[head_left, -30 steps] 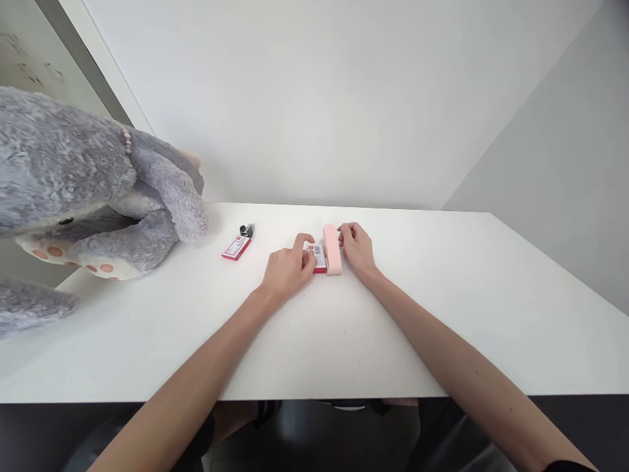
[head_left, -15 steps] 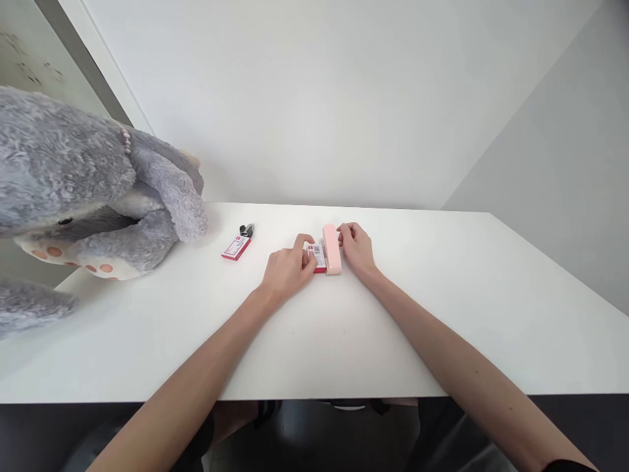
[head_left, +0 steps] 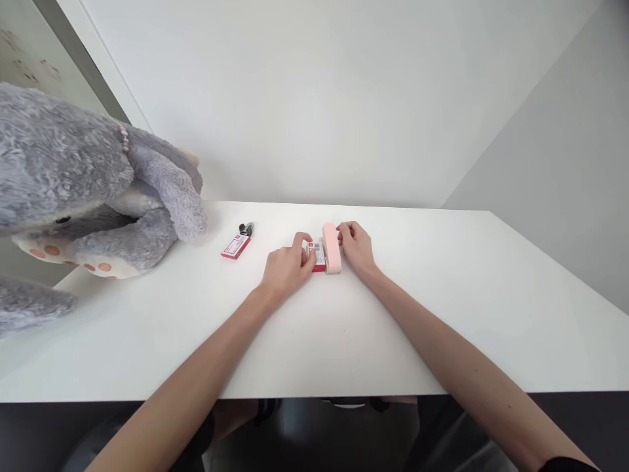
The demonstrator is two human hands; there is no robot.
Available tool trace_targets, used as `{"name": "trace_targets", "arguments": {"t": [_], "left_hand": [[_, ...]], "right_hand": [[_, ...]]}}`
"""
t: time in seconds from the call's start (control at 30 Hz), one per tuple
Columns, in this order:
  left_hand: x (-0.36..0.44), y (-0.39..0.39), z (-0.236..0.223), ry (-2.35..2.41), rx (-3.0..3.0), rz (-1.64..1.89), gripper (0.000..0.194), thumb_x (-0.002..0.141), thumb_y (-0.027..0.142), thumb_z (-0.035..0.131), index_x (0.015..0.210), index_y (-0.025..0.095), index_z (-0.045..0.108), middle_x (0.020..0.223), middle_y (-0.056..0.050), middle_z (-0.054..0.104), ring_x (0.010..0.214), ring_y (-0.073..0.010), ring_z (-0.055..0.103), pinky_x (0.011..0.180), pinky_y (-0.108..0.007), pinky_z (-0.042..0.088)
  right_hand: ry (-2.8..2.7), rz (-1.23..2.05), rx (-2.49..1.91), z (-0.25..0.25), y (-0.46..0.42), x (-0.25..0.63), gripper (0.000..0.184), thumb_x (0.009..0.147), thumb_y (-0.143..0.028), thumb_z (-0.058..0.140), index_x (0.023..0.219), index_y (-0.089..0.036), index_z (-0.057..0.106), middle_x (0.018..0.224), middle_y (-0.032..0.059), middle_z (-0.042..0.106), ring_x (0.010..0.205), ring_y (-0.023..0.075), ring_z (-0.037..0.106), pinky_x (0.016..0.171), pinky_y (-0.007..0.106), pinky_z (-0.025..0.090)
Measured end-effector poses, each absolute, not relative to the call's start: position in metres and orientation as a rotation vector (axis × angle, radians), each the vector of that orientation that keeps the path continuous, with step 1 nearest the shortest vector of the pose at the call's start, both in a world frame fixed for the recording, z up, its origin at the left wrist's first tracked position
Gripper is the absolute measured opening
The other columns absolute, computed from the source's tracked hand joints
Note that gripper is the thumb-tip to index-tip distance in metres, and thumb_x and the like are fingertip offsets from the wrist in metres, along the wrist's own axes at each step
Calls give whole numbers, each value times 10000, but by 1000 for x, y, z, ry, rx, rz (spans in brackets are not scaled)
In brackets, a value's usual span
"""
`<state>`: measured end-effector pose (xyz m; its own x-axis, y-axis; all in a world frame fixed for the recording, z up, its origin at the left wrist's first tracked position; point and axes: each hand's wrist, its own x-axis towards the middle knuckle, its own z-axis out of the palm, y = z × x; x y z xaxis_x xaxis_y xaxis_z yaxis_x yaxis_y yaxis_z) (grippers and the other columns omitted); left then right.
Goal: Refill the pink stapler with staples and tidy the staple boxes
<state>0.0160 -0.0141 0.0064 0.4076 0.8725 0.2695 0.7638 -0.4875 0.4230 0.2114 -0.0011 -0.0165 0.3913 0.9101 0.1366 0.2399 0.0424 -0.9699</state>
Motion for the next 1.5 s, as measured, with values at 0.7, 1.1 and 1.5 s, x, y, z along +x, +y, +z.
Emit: {"name": "trace_targets", "arguments": {"t": [0.7, 1.1, 1.5], "left_hand": [[6, 4, -17, 1835, 2422, 1111, 525, 968, 439, 572, 1390, 144, 466, 1516, -273, 436, 1456, -460, 375, 1200, -699, 244], [7, 0, -12, 1870, 2354, 1018, 529, 1053, 529, 402, 1407, 143, 478, 1555, -291, 422, 1482, -460, 362, 1190, -755, 207], [8, 2, -12, 1760, 2421, 1054, 431, 1078, 429, 382, 1368, 134, 501, 1499, -262, 463, 1476, -393, 402, 1242, -636, 247]], "right_hand": [[-1096, 719, -1480, -15, -2, 212, 216, 950, -441, 528, 894, -258, 628, 878, 12, 690, 789, 193, 625, 707, 323, 450], [-1110, 705, -1494, -15, -2, 212, 192, 944, -415, 528, 905, -252, 620, 906, 18, 699, 831, 198, 643, 753, 334, 466], [-1111, 699, -1451, -22, 1, 214, 171, 932, -396, 536, 899, -253, 624, 898, 14, 691, 838, 203, 641, 780, 343, 481]]}}
